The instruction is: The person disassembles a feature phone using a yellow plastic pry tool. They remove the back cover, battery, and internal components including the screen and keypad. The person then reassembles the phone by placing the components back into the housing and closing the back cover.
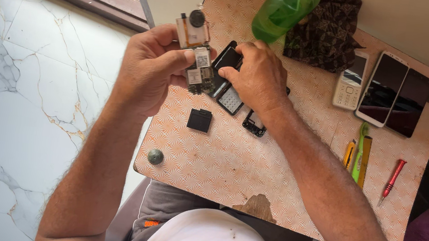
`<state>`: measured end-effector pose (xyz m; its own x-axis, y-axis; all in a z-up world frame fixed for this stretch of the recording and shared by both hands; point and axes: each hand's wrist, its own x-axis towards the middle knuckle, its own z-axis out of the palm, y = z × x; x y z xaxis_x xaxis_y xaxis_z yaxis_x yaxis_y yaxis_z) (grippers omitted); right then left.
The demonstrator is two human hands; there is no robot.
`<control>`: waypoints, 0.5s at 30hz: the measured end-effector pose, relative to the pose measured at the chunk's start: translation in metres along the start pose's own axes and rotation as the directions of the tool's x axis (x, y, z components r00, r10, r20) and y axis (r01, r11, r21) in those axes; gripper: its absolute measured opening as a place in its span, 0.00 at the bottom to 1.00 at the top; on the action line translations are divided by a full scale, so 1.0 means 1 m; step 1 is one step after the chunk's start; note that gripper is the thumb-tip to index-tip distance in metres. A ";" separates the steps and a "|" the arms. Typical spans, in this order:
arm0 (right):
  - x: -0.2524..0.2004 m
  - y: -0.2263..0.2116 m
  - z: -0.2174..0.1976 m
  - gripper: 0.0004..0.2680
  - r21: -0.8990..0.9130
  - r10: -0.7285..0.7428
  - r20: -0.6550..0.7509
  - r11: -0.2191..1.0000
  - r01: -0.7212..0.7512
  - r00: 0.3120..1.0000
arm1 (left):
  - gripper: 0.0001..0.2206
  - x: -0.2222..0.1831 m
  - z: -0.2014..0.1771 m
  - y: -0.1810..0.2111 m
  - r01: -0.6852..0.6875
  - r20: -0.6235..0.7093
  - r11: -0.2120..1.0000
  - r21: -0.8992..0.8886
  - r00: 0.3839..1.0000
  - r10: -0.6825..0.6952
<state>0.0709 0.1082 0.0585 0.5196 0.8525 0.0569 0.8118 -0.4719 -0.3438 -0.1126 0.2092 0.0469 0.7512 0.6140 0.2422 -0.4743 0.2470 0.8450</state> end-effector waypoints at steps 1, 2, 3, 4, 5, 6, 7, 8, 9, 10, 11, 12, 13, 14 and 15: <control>0.001 0.000 0.001 0.20 0.001 -0.002 -0.003 1.000 0.002 1.000 | 0.15 0.001 0.000 -0.001 0.002 -0.001 1.000 -0.005 1.000 -0.002; 0.003 0.001 0.001 0.20 0.001 -0.006 -0.008 1.000 0.006 1.000 | 0.15 0.002 0.001 -0.002 0.004 -0.003 1.000 -0.010 1.000 -0.004; 0.004 0.002 0.002 0.19 0.002 -0.010 -0.015 1.000 0.010 1.000 | 0.15 0.003 0.002 -0.003 0.012 -0.009 1.000 -0.002 1.000 -0.012; 0.005 0.004 0.002 0.19 0.004 -0.013 -0.021 1.000 0.013 1.000 | 0.15 0.004 0.004 -0.004 0.021 -0.016 1.000 0.007 1.000 -0.021; 0.006 0.007 0.002 0.18 0.056 -0.036 -0.045 0.998 0.038 0.998 | 0.15 0.004 0.006 -0.005 0.029 -0.022 0.999 0.017 0.999 -0.029; 0.006 0.010 0.003 0.18 0.108 -0.057 -0.070 0.992 0.064 0.996 | 0.15 0.005 0.008 -0.006 0.042 -0.014 0.999 0.008 0.999 -0.042; 0.006 0.013 0.004 0.17 0.159 -0.074 -0.096 0.983 0.089 0.993 | 0.14 0.006 0.012 -0.007 0.057 -0.003 0.998 -0.001 0.998 -0.057; 0.007 0.015 0.006 0.15 0.267 -0.050 -0.082 0.961 0.071 0.995 | 0.14 0.007 0.015 -0.008 0.071 0.008 0.997 -0.010 0.997 -0.071; 0.007 0.019 0.008 0.13 0.369 -0.023 -0.066 0.928 0.046 0.998 | 0.13 0.007 0.019 -0.010 0.090 0.020 0.995 -0.041 0.996 -0.089; 0.006 0.024 0.007 0.12 0.467 0.001 -0.048 0.884 0.021 0.999 | 0.13 0.007 0.024 -0.011 0.108 0.033 0.991 -0.072 0.994 -0.106; 0.002 0.033 0.001 0.12 0.521 0.029 -0.071 0.853 0.012 0.997 | 0.13 0.007 0.030 -0.014 0.135 0.050 0.985 -0.105 0.990 -0.130; -0.004 0.047 -0.009 0.12 0.573 0.058 -0.093 0.819 0.005 0.994 | 0.13 0.008 0.036 -0.016 0.159 0.072 0.977 -0.139 0.986 -0.150; -0.014 0.061 -0.019 0.13 0.620 0.097 -0.114 0.784 -0.005 0.989 | 0.14 0.010 0.042 -0.019 0.190 0.102 0.966 -0.177 0.979 -0.174; -0.022 0.076 -0.029 0.12 0.804 0.101 -0.056 0.594 -0.015 0.993 | 0.15 0.012 0.049 -0.022 0.222 0.132 0.952 -0.213 0.971 -0.197; -0.034 0.095 -0.042 0.12 0.930 0.100 -0.006 0.366 -0.031 0.995 | 0.15 0.013 0.057 -0.027 0.272 0.159 0.932 -0.239 0.958 -0.239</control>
<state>0.1413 0.0247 0.0634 0.5997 0.7998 0.0277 0.0328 0.0101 -0.9994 -0.0639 0.1676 0.0539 0.9058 0.4103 0.1055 -0.3473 0.5763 0.7398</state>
